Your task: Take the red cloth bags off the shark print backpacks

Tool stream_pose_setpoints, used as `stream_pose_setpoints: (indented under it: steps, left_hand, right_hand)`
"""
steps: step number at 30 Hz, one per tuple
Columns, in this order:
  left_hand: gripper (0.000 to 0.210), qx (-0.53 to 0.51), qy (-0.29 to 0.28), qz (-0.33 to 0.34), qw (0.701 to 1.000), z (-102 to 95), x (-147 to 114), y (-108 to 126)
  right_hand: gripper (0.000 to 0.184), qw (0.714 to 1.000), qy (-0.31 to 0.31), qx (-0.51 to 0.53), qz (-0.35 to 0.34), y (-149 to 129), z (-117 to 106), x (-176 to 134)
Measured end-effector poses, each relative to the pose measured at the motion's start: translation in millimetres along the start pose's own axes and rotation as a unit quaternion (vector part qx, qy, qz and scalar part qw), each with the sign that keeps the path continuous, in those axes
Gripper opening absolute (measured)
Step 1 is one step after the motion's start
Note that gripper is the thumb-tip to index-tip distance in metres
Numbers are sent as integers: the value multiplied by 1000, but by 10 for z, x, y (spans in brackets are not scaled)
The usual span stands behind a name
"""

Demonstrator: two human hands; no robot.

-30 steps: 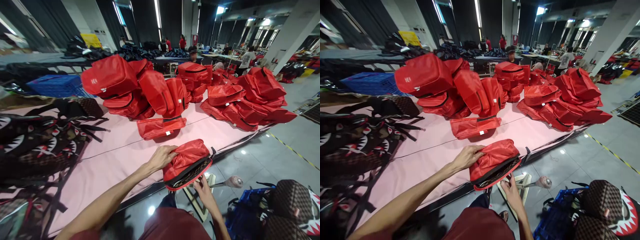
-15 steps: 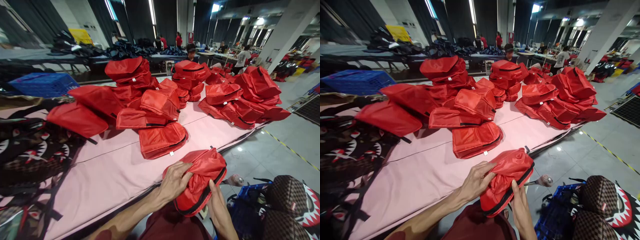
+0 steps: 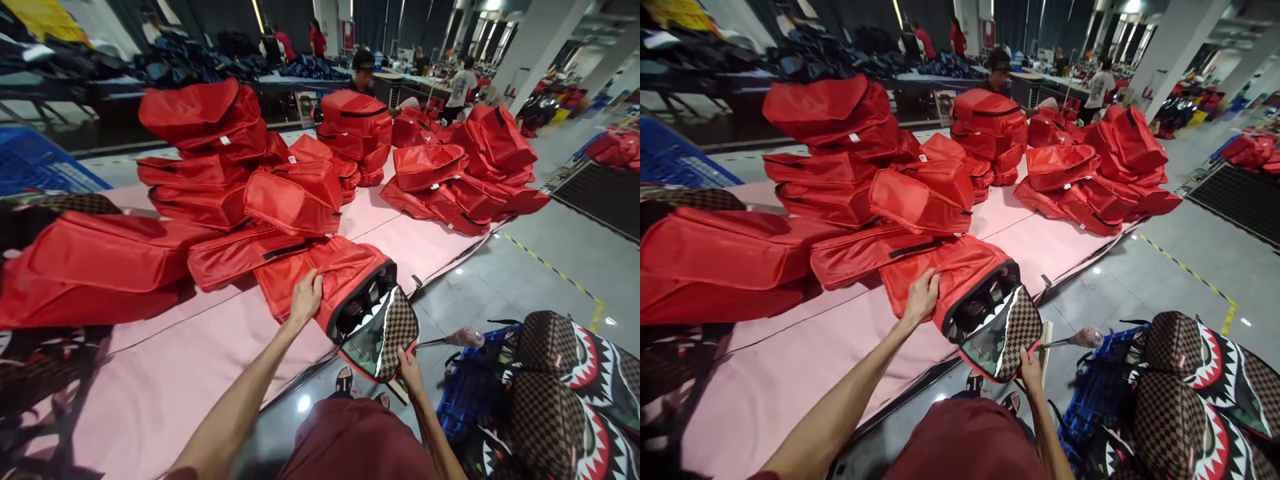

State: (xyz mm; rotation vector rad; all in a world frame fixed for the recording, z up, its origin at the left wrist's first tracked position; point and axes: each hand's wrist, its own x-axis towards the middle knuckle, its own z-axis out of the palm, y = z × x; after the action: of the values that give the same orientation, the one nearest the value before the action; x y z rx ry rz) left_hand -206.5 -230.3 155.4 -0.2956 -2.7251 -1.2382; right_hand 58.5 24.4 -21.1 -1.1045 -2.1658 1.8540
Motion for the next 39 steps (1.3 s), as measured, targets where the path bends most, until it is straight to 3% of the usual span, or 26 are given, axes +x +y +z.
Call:
stream_pose_setpoints:
  steps: [3, 6, 9, 12, 14, 16, 18, 21, 24, 26, 27, 30, 33, 36, 39]
  left_hand:
    - [25, -52, -44, 33, 997, 64, -144, 53]
    - [31, -113, -98, 48, 988, 184, -294, 259]
    - [38, -162, -196, 89, 963, 253, -251, 579]
    - [43, -185, -320, 164, 915, 304, -44, 968]
    - [45, -187, -405, 208, 871, 381, 77, 1219]
    - [45, -185, -479, 230, 827, 507, 93, 1414]
    - [40, -187, -516, 229, 804, 668, -41, 1516]
    - [45, -201, -492, 240, 812, 927, -489, 1470]
    - [92, -178, -468, 324, 803, 1199, -1009, 1265]
    - [127, -160, -465, 387, 780, 1404, -1245, 1133]
    - [133, -158, -466, 409, 768, 1514, -1310, 1092]
    - [116, -166, -499, 426, 736, 1848, -1313, 1107]
    - [98, -165, -554, 376, 725, 2139, -1182, 1300]
    - [84, -156, -566, 301, 751, 2418, -1078, 1573]
    - [62, -174, -522, 258, 794, 2733, -994, 1847]
  right_hand:
    - [86, 998, 59, -31, 10, 48, -77, 12]
    - [93, 971, 183, -117, -96, -336, -306, 53]
    - [85, 885, 236, -254, -310, -1016, -513, -8]
    - [72, 779, 165, -358, -488, -1665, -643, -193]
    - [66, 718, 119, -391, -563, -1908, -723, -368]
    - [60, 695, 116, -397, -589, -1949, -802, -581]
    - [53, 703, 156, -389, -575, -1829, -869, -826]
    - [40, 755, 231, -366, -492, -1523, -961, -1194]
    - [32, 796, 311, -348, -384, -1255, -1082, -1454]
    - [29, 797, 359, -346, -342, -1127, -1178, -1520]
    - [28, 795, 375, -346, -329, -1071, -1228, -1520]
    - [25, 796, 395, -344, -304, -890, -1390, -1406]
    - [32, 819, 394, -327, -260, -677, -1604, -1165]
    - [50, 877, 358, -281, -154, -523, -1942, -833]
    - [53, 943, 240, -225, -57, -541, -2384, -423]
